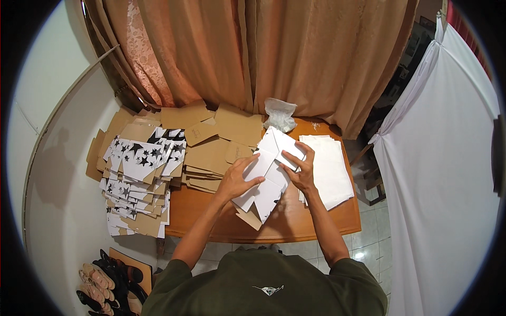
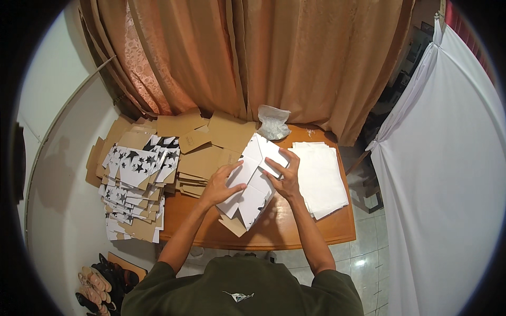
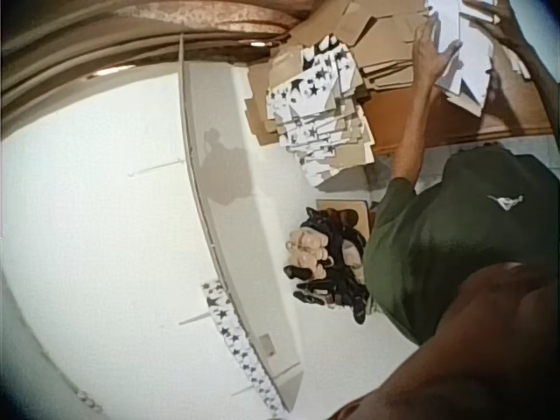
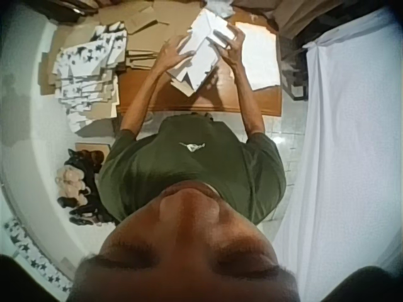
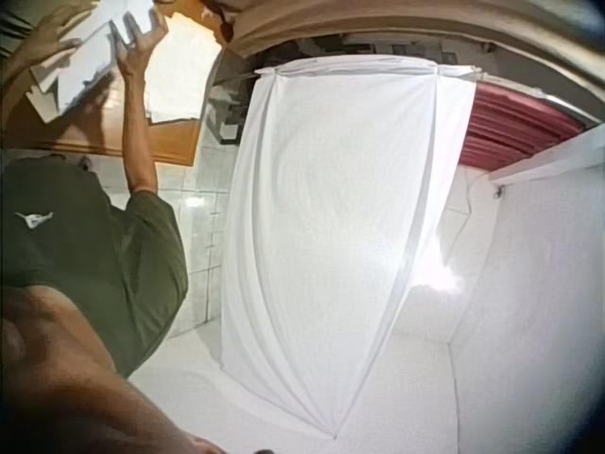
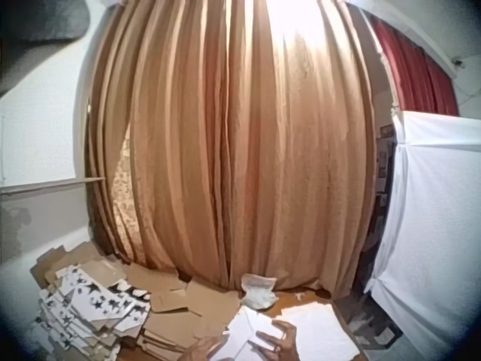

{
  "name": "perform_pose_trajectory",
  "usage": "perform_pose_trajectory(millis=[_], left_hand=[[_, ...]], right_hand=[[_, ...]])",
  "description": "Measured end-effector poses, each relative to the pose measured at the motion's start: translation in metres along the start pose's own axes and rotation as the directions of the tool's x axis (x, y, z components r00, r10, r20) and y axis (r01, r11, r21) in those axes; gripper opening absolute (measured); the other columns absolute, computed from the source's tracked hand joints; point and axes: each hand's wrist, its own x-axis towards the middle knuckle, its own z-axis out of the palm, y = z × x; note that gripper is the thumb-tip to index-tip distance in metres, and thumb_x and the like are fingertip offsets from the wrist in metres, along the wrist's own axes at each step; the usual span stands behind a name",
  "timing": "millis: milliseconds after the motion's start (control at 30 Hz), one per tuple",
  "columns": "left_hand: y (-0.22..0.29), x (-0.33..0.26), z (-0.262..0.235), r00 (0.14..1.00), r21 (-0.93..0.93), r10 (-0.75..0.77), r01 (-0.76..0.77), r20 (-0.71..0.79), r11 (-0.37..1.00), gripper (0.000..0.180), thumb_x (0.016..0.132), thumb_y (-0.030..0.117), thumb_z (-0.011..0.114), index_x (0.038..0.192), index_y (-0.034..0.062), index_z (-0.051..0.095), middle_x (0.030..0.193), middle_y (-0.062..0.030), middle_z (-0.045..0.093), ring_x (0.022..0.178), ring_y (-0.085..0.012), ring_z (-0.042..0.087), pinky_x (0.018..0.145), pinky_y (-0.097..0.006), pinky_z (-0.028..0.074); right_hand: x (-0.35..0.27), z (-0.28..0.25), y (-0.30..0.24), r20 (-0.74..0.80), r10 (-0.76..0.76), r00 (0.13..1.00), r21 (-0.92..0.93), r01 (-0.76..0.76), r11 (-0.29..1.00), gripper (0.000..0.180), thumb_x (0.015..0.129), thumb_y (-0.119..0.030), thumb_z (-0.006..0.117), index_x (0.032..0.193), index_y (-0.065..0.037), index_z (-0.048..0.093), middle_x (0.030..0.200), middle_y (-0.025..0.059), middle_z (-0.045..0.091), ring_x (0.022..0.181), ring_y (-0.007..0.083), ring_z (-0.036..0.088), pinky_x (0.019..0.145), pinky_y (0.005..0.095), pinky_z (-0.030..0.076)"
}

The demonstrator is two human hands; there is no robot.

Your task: The recorder is folding and assembling cardboard shoe boxes at a workstation.

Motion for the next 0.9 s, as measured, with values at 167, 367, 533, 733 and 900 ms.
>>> perform_pose_trajectory(millis=[167,367,533,733,900], left_hand=[[-0.015,0.01,-0.041,0.986,-0.533,-0.128,0.166,0.107,0.83,0.059,0.097,0.045,0.065,0.146,0.0129,0.056,0.146,-0.0192,0.056,0.132,-0.0307,0.056,0.094,-0.037,0.055],[-0.007,-0.033,-0.035,0.977,-0.6,-0.03,-0.106,-0.212,0.793,0.093,0.09,0.081,0.044,0.154,0.0131,0.045,0.163,-0.0195,0.032,0.148,-0.0329,0.035,0.117,-0.045,0.033],[-0.016,-0.025,-0.02,0.983,-0.521,-0.045,-0.057,-0.181,0.851,0.089,0.083,0.067,0.073,0.151,0.0155,0.046,0.159,-0.0273,0.023,0.153,-0.0412,0.019,0.119,-0.054,0.027],[0.001,-0.026,-0.006,0.964,-0.351,-0.041,-0.056,-0.264,0.935,0.05,0.084,0.037,0.08,0.126,0.0181,0.06,0.162,-0.024,0.018,0.151,-0.0431,0.022,0.118,-0.055,0.029],[0.006,-0.025,0.007,0.923,-0.316,-0.115,-0.008,-0.368,0.949,0.033,0.082,0.029,0.084,0.105,0.0146,0.065,0.159,-0.0248,0.022,0.151,-0.0465,0.021,0.117,-0.057,0.029]], right_hand=[[0.005,-0.008,0.003,-0.185,0.127,0.974,0.068,-0.116,0.991,0.041,0.077,-0.018,0.089,0.116,-0.016,0.079,0.136,0.0153,0.051,0.131,0.0315,0.045,0.111,0.0435,0.04],[0.009,-0.007,0.0,-0.363,0.251,0.897,0.114,-0.225,0.968,0.036,0.086,-0.018,0.083,0.12,-0.011,0.077,0.135,0.0142,0.049,0.131,0.031,0.045,0.112,0.0424,0.038],[0.015,0.003,-0.012,-0.393,0.221,0.893,0.092,-0.201,0.975,0.037,0.086,-0.016,0.081,0.123,-0.01,0.075,0.136,0.015,0.048,0.132,0.032,0.044,0.112,0.0447,0.038],[0.018,0.008,-0.024,-0.427,0.117,0.896,-0.036,-0.146,0.989,0.038,0.084,-0.014,0.083,0.121,-0.009,0.076,0.137,0.0151,0.046,0.132,0.0342,0.042,0.113,0.0463,0.036],[0.019,0.008,-0.027,-0.432,0.031,0.901,-0.057,-0.061,0.997,0.039,0.082,-0.014,0.084,0.12,-0.009,0.076,0.138,0.0167,0.045,0.133,0.0364,0.04,0.114,0.0492,0.035]])
